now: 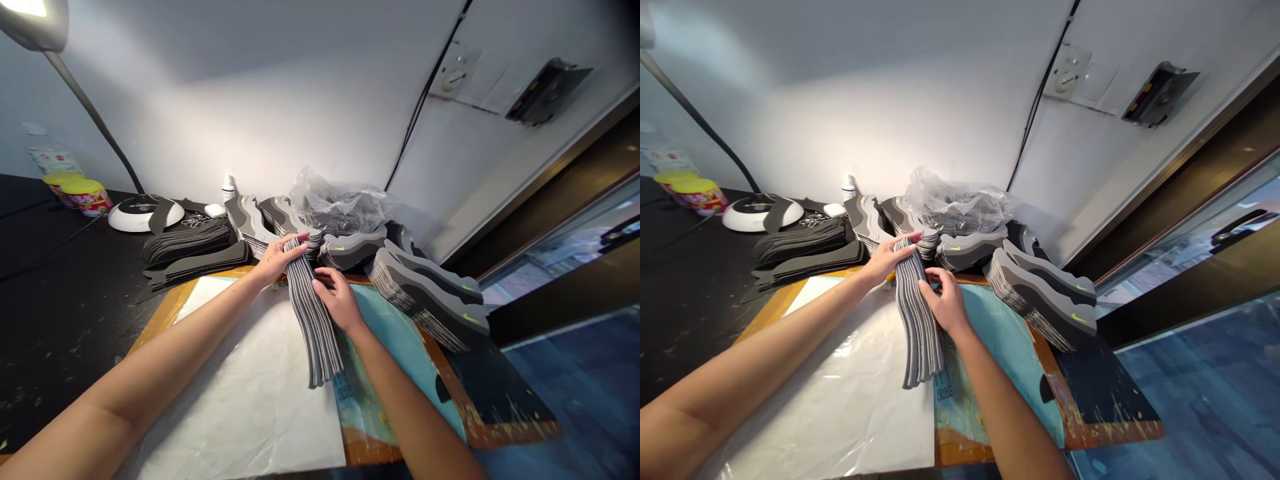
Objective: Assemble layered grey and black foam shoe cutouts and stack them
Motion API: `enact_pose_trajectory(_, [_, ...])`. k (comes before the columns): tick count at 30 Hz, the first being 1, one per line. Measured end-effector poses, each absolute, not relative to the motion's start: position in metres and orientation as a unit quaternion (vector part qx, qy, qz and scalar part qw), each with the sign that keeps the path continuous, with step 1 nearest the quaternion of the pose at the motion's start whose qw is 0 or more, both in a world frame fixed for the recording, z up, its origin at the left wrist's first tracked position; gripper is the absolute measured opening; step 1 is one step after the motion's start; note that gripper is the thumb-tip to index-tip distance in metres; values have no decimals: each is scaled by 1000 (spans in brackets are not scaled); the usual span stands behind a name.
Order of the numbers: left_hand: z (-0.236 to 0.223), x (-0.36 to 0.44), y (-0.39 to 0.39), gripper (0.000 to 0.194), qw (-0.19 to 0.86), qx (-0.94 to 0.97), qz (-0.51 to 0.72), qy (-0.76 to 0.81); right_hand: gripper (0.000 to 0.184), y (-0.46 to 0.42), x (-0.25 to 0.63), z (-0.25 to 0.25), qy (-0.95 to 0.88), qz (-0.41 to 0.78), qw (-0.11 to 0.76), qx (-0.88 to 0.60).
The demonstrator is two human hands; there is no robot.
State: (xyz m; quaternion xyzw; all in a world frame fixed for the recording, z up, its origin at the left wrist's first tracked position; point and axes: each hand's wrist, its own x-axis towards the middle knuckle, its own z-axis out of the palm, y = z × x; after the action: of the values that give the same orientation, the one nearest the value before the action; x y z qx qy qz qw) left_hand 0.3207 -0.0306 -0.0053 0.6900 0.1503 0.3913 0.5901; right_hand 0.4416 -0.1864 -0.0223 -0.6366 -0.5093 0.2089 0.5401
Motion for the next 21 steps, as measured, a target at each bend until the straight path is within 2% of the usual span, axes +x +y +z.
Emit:
enact_pose_trajectory(3, [-9, 321, -28, 50, 590, 692, 390, 147, 32, -185, 443, -23, -493, 236, 565, -618])
enact_pose_trajectory(7, [-13, 323, -25, 52, 621, 671, 377, 150, 27, -183, 446, -22, -514, 199, 576, -604])
enact_pose_trajectory(13, [-14, 323, -25, 55, 626, 664, 374, 166, 24, -184, 447, -19, -584, 144, 530, -598])
enact_pose_trajectory(21, [-16, 321, -22, 56, 634, 663, 362, 163, 25, -184, 449, -22, -575, 203, 527, -592])
